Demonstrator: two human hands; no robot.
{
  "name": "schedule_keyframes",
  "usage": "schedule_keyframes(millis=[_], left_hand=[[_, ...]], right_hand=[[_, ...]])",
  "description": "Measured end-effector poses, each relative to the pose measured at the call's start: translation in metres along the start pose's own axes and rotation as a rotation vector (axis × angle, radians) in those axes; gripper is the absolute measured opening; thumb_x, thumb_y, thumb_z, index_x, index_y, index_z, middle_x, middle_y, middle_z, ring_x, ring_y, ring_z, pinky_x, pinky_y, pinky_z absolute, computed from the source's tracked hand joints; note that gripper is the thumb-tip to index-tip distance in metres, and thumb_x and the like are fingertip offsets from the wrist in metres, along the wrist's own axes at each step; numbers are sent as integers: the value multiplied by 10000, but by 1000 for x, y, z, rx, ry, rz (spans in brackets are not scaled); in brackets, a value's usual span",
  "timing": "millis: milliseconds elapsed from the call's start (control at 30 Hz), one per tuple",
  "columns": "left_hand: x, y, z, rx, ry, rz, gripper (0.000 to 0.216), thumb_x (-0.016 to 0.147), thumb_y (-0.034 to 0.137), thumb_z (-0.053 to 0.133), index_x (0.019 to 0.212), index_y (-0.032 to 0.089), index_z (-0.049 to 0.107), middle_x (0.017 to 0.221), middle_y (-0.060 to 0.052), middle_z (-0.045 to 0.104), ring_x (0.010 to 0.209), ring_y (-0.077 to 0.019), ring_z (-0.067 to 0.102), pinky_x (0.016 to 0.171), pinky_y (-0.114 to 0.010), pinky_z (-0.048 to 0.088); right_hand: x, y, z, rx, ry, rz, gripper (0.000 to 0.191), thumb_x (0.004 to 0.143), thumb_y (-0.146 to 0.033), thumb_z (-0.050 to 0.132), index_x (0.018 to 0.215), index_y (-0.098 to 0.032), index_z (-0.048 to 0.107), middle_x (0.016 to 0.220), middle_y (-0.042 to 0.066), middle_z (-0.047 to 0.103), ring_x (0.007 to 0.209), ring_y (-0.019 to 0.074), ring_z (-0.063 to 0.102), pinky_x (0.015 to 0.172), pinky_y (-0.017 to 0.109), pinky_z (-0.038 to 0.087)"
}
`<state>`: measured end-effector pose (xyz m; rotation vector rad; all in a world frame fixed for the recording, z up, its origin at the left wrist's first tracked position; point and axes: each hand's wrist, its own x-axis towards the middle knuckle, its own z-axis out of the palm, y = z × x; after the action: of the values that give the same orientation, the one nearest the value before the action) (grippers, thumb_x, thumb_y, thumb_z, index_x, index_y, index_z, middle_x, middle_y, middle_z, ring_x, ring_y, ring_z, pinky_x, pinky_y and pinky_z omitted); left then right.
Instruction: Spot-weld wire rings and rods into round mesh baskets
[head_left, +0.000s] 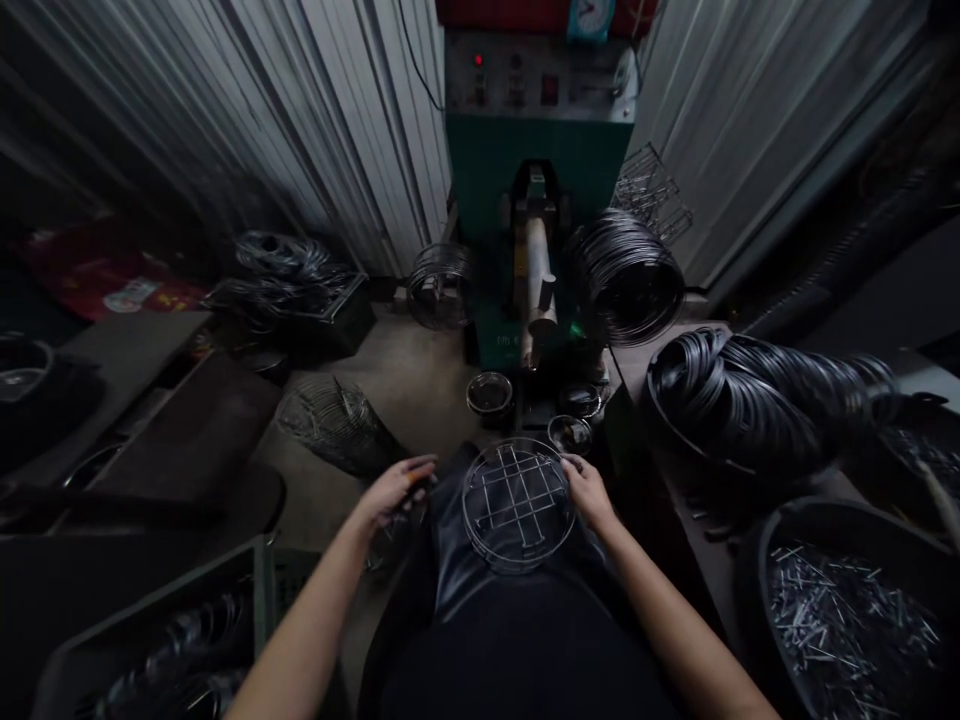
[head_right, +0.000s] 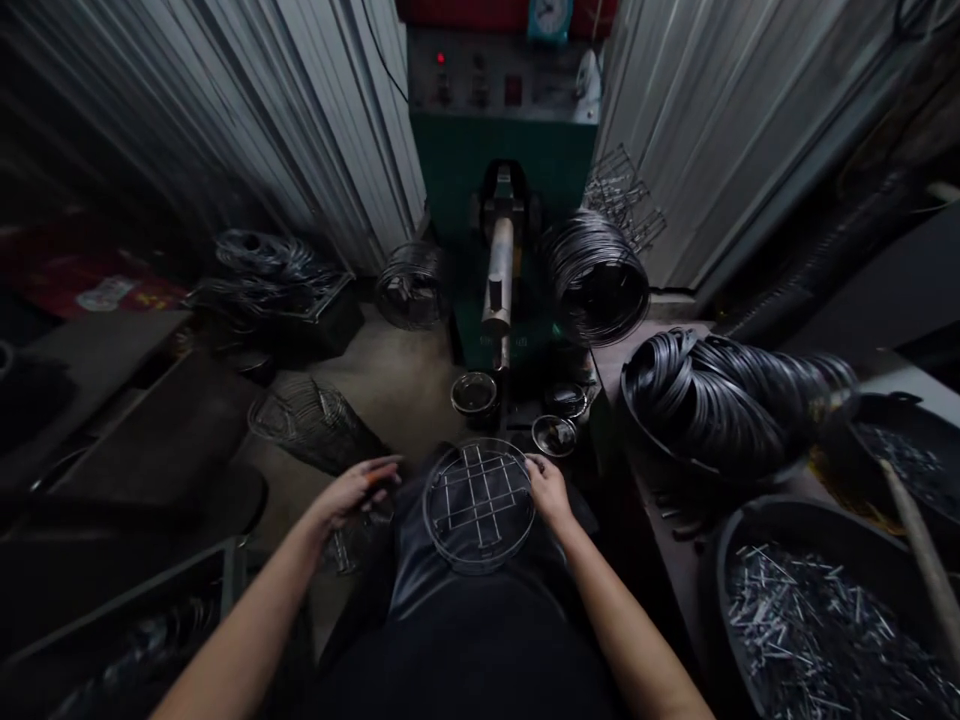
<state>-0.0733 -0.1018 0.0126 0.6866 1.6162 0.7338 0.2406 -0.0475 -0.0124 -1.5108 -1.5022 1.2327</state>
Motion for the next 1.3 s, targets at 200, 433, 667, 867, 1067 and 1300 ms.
schedule_keyframes(millis=[200, 433, 667, 867, 1067, 1300], left_hand=[[-6, -45, 49, 36, -177, 102, 690, 714, 412, 625, 1322, 176, 400, 669, 38, 533, 449, -50, 421, 375, -158, 283], [-1, -46, 58, 282, -117, 241, 599, 766, 324, 507, 1337, 168, 415, 719, 16, 627, 512, -106, 523, 497, -220, 437], [6, -42, 59, 396, -72, 331, 508, 722, 220, 519, 1227, 183, 553, 1165, -20, 636, 1091, -235, 558, 941, -339, 431], [2, -47, 43, 368, -213, 221, 617, 746, 335, 565, 1334, 202, 431, 908, -22, 684, 821, -195, 621, 715, -290, 503], [-8, -52, 34, 533, -383, 238, 1117, 496, 413, 786, 1428, 201, 207, 1088, -62, 613, 1030, -238, 566, 861, -320, 454], [-28, -57, 73, 900, -61, 245, 1228, 484, 567, 740, 1435, 173, 69, 1328, -167, 424, 1188, -339, 473, 906, -383, 420]], right_hand=[[-15, 34, -1, 22, 1, 96, 492, 775, -446, 492, 1165, -163, 589, 1160, 104, 637, 1093, 264, 569, 963, 421, 421], [-21, 31, -4, -108, -18, 28, 445, 797, -406, 469, 1155, -187, 617, 1168, 77, 640, 1142, 260, 545, 1020, 440, 375], [-8, 34, -8, -224, -106, 48, 389, 791, -306, 486, 1124, -180, 646, 1137, 73, 655, 1112, 251, 573, 999, 409, 403], [-11, 37, -13, -184, -191, 6, 405, 794, -323, 496, 1146, -175, 632, 1167, 67, 639, 1131, 252, 558, 1016, 416, 380], [-16, 19, -41, -150, -489, 25, 563, 688, -343, 636, 1227, -196, 567, 1239, 38, 595, 1177, 257, 516, 1029, 402, 353], [-31, 14, -38, -425, -542, 33, 997, 588, -356, 758, 1429, -202, 245, 1211, 106, 609, 1120, 299, 557, 915, 382, 429]])
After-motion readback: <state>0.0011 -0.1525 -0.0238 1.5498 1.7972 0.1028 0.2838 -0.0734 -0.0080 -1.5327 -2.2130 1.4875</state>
